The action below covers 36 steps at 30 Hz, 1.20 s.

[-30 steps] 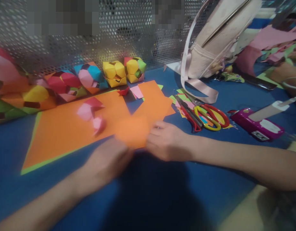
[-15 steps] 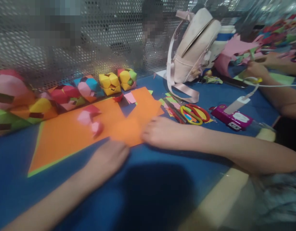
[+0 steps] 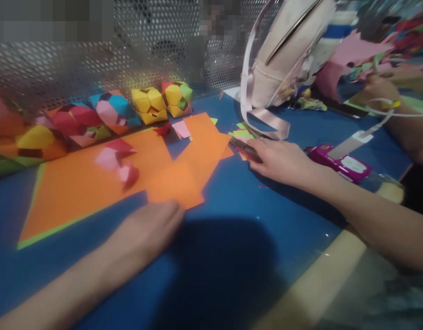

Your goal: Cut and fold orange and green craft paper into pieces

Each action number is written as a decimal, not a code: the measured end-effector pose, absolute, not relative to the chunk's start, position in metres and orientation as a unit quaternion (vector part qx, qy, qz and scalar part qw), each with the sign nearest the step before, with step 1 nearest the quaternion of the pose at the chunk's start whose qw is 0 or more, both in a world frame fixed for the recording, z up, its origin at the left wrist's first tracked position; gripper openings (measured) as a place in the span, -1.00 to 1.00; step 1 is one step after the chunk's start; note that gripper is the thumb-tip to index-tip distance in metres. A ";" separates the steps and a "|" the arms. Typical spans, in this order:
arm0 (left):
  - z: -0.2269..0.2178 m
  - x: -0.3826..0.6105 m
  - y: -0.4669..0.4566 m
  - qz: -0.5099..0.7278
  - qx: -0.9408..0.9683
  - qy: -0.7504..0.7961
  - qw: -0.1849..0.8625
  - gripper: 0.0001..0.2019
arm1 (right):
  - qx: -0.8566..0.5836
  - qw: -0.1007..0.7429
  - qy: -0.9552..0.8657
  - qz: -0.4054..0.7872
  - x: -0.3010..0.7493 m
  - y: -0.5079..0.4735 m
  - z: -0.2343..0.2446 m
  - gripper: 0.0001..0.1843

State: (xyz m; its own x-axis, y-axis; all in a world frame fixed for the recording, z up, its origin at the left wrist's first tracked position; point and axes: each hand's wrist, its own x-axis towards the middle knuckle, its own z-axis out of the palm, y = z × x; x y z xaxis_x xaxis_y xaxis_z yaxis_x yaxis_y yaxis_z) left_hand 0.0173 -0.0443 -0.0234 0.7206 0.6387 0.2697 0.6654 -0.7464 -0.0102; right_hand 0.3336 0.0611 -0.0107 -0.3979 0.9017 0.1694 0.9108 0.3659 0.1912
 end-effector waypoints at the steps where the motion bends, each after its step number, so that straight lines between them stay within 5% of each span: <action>1: -0.021 0.020 -0.049 -0.120 -0.922 -0.368 0.007 -0.72 | -0.551 0.023 -0.825 -0.122 0.335 0.061 -0.011 -0.57; 5: -0.013 0.031 -0.061 -0.123 -0.894 -0.424 -0.073 -0.76 | -0.560 0.072 -0.818 -0.110 0.344 0.052 -0.004 -0.64; 11: -0.010 0.029 -0.044 -0.144 -0.897 -0.401 0.115 -0.72 | -0.400 0.263 -0.876 -0.063 0.348 0.029 -0.001 -0.60; 17: -0.025 0.011 -0.031 -0.095 -0.868 -0.483 0.062 -0.39 | -0.330 0.247 -0.910 -0.038 0.336 0.024 -0.012 -0.68; 36: -0.025 0.014 -0.029 -0.109 -0.863 -0.490 0.061 -0.33 | -0.299 0.293 -0.908 -0.016 0.327 0.019 -0.013 -0.72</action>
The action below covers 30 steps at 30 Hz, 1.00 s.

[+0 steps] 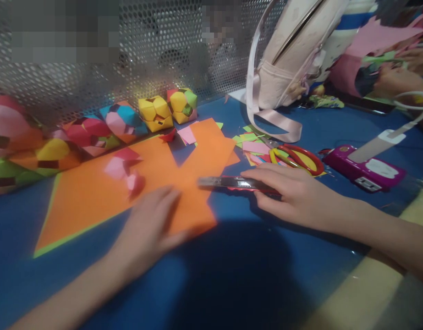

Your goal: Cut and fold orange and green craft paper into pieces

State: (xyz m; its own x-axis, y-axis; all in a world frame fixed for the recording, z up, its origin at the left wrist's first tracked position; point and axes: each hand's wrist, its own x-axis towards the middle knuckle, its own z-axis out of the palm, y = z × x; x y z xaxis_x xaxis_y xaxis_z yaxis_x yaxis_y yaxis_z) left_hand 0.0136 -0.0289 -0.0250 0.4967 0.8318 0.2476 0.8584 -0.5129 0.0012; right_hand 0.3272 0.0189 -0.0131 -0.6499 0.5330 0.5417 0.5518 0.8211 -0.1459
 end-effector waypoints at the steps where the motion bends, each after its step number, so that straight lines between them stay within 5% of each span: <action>1: -0.025 0.014 -0.029 -0.113 -0.864 -0.487 0.068 -0.35 | -0.296 0.292 -0.909 -0.021 0.328 0.019 -0.012 -0.72; 9: -0.024 0.017 -0.033 -0.179 -0.871 -0.433 0.150 -0.46 | -0.314 0.281 -0.906 -0.047 0.333 0.023 -0.012 -0.71; 21: -0.023 0.016 -0.034 -0.202 -0.875 -0.404 0.173 -0.27 | -0.250 0.206 -0.942 0.086 0.335 0.029 -0.015 -0.69; 26: -0.021 0.017 -0.039 -0.180 -0.869 -0.416 0.197 -0.04 | -0.241 0.169 -0.945 0.142 0.347 0.028 -0.013 -0.69; 30: -0.029 0.014 -0.037 -0.135 -0.900 -0.370 0.189 -0.41 | -0.245 0.160 -0.945 0.146 0.356 0.016 -0.010 -0.68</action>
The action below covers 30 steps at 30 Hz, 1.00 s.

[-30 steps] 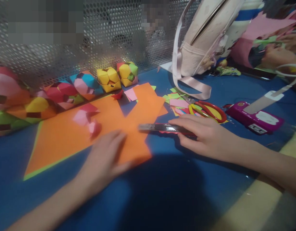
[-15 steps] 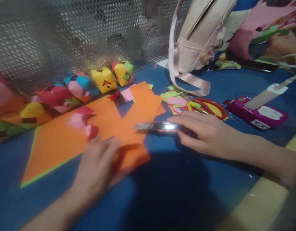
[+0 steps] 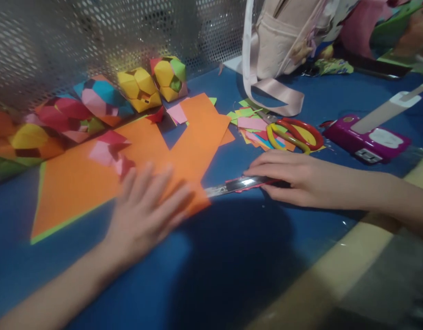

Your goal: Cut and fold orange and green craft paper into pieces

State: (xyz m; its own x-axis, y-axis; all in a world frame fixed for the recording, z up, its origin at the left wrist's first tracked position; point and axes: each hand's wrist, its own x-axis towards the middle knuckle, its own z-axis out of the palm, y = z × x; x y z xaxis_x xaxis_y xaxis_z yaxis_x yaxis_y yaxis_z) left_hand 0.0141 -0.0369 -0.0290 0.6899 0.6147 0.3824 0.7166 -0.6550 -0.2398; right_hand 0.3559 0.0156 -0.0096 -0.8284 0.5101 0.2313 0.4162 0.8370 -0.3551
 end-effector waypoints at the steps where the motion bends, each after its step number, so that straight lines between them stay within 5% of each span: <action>1: -0.031 0.013 -0.035 -0.132 -0.909 -0.355 0.172 -0.54 | -0.244 0.161 -0.945 0.145 0.357 0.012 -0.010 -0.68; 4: -0.033 0.015 -0.027 -0.134 -0.929 -0.328 0.107 -0.68 | -0.244 0.171 -0.944 0.140 0.358 0.005 -0.011 -0.69; 8: -0.023 0.022 -0.021 -0.063 -0.942 -0.325 0.048 -0.54 | -0.246 0.191 -0.941 0.133 0.357 0.001 -0.016 -0.70; 30: -0.023 0.020 -0.023 -0.050 -0.936 -0.349 0.009 -0.53 | -0.277 0.255 -0.911 0.170 0.350 -0.034 -0.020 -0.75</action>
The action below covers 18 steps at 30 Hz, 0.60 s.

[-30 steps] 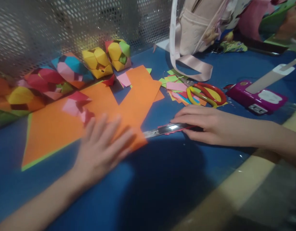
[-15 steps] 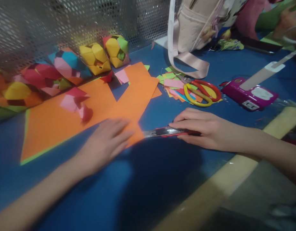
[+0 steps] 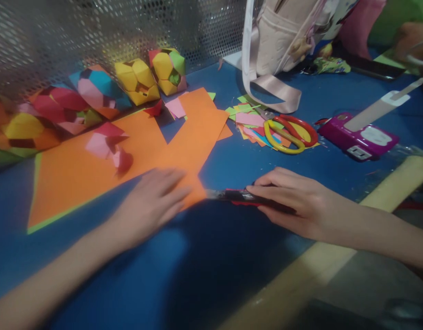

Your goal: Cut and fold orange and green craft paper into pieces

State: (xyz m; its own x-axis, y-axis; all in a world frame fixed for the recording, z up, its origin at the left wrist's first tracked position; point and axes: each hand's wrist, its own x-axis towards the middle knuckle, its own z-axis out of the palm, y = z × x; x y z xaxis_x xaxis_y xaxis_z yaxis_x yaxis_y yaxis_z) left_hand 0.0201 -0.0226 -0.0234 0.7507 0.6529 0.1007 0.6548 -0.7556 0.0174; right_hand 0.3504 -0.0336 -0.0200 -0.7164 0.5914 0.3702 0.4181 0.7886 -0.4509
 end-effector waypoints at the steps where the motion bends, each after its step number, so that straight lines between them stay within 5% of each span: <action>1: -0.024 0.020 -0.023 -0.051 -0.935 -0.350 0.011 -0.53 | -0.280 0.257 -0.909 0.170 0.350 -0.035 -0.020 -0.75; 18: -0.025 0.017 -0.024 -0.041 -0.932 -0.360 -0.003 -0.49 | -0.312 0.228 -0.906 0.173 0.345 -0.050 -0.017 -0.71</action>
State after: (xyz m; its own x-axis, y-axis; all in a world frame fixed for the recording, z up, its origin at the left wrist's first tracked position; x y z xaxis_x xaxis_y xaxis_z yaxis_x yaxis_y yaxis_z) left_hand 0.0173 -0.0243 -0.0245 0.7374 0.6714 0.0735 0.6709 -0.7407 0.0344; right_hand 0.3445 -0.0497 -0.0170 -0.7014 0.6440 0.3055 0.4857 0.7455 -0.4564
